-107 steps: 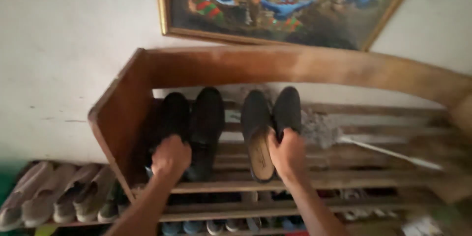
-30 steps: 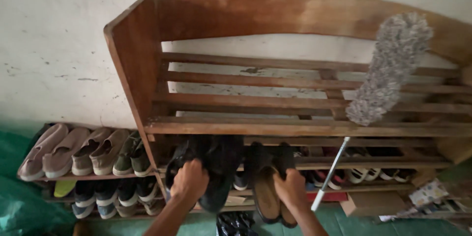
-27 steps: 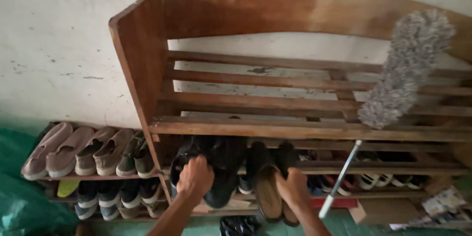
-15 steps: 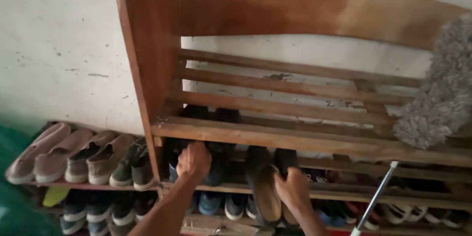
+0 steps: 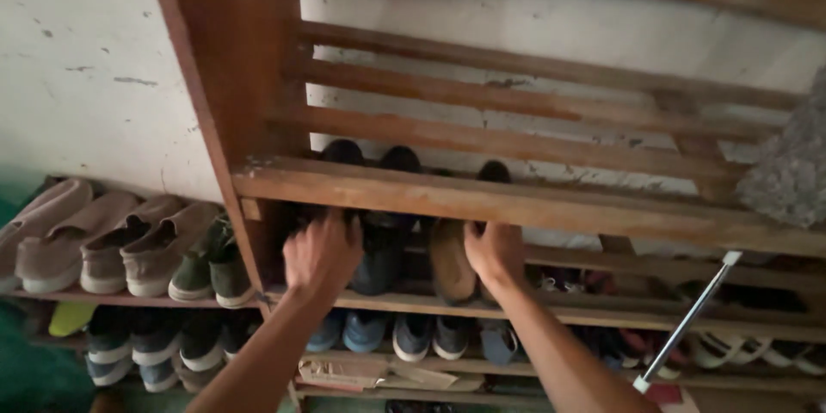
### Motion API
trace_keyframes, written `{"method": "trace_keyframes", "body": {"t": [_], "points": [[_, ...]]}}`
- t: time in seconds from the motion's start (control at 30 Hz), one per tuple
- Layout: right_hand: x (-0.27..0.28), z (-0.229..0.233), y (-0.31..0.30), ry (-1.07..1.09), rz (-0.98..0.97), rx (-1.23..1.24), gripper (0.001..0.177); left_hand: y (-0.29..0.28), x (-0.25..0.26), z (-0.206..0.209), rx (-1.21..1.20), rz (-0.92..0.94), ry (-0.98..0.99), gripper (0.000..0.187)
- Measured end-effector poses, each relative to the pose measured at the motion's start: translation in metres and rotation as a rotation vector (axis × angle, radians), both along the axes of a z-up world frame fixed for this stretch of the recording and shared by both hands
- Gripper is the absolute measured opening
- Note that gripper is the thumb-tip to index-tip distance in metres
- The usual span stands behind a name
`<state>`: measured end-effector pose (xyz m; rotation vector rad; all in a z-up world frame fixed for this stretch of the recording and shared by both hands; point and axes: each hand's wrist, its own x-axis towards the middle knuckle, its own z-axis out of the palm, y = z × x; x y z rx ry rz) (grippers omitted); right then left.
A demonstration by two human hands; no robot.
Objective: The recorder uses a duster to clean various shoes and then organizes them into a wooden shoe rack.
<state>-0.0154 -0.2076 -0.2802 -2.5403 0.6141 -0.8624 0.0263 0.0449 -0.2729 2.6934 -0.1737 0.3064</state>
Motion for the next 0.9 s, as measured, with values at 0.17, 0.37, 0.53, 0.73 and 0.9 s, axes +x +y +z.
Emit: {"method": "trace_keyframes", "body": {"t": [0.17, 0.37, 0.53, 0.73, 0.9], "points": [[0.020, -0.039, -0.031, 0.020, 0.047, 0.027, 0.040, 0.028, -0.037, 0.006, 0.104, -0.318, -0.211, 0.061], [0.016, -0.053, -0.035, -0.053, 0.107, -0.040, 0.053, 0.017, -0.029, -0.001, 0.287, -0.369, -0.097, 0.071], [0.004, -0.039, -0.020, -0.048, 0.119, 0.146, 0.048, 0.003, -0.039, 0.004, 0.265, -0.276, -0.108, 0.066], [0.028, -0.063, -0.029, -0.208, 0.012, -0.141, 0.041, -0.009, -0.040, -0.002, 0.172, -0.228, -0.124, 0.060], [0.024, -0.082, -0.068, -0.135, 0.183, 0.055, 0.028, -0.027, -0.068, -0.008, 0.039, -0.345, -0.480, 0.059]]}}
